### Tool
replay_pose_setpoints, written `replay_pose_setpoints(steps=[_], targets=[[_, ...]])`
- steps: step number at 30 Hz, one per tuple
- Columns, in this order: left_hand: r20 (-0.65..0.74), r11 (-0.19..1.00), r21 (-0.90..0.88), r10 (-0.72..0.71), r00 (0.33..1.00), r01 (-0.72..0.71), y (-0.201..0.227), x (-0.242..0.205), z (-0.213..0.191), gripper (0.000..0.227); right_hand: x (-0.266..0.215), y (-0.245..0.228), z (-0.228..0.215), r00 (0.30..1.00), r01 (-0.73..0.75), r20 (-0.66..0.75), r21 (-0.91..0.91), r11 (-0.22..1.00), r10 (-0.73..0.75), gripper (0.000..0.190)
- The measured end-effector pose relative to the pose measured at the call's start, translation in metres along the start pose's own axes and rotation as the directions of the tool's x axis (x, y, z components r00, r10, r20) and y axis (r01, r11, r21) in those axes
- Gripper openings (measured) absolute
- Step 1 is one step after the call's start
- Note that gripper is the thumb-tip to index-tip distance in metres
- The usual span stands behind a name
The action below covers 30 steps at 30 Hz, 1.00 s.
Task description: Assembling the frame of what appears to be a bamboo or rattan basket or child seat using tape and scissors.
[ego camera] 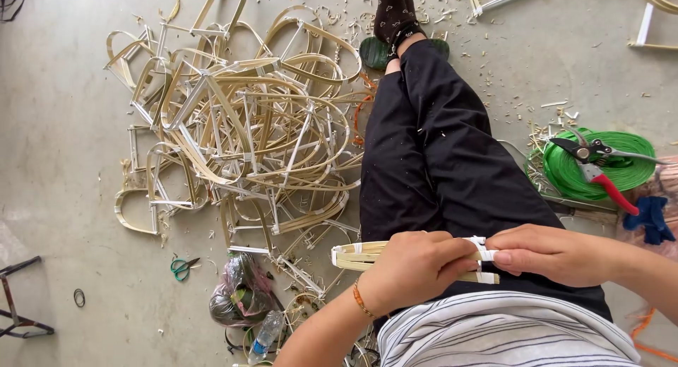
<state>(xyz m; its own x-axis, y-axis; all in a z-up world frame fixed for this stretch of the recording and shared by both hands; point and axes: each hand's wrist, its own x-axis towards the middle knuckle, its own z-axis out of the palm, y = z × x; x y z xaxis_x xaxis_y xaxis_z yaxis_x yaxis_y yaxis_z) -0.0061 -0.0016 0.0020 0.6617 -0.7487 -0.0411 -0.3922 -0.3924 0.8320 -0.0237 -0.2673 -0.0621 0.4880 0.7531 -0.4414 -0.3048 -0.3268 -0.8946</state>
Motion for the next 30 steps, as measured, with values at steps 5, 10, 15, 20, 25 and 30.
replay_pose_setpoints(steps=[5,10,15,20,25,30], targets=[[-0.075,0.996,0.077,0.039,0.996,-0.033,0.001,-0.006,0.006,0.011,0.007,0.012,0.005,0.995,0.104,-0.01,-0.011,0.995,-0.104,0.042],[-0.088,0.993,0.108,0.059,0.994,-0.049,-0.001,-0.007,0.01,0.012,0.018,-0.005,0.004,0.997,0.058,0.045,-0.044,0.997,-0.056,0.041],[-0.05,0.987,0.147,0.071,0.996,-0.063,-0.006,-0.004,0.01,0.013,0.025,-0.008,0.008,0.997,0.078,-0.006,-0.03,0.996,-0.079,0.038],[-0.069,0.972,0.232,0.05,0.996,-0.033,-0.002,0.026,-0.007,0.014,0.015,0.065,-0.017,0.972,0.066,-0.231,0.055,0.996,-0.051,0.027],[-0.029,0.881,0.459,0.144,0.989,-0.114,-0.018,0.035,-0.019,0.046,-0.02,0.256,-0.095,0.441,-0.73,-0.887,-0.442,0.521,-0.135,0.099],[-0.201,0.849,0.523,0.208,0.957,-0.075,-0.051,0.04,-0.042,0.042,-0.035,0.46,-0.086,0.409,-0.901,-0.9,-0.373,0.221,0.15,0.138]])
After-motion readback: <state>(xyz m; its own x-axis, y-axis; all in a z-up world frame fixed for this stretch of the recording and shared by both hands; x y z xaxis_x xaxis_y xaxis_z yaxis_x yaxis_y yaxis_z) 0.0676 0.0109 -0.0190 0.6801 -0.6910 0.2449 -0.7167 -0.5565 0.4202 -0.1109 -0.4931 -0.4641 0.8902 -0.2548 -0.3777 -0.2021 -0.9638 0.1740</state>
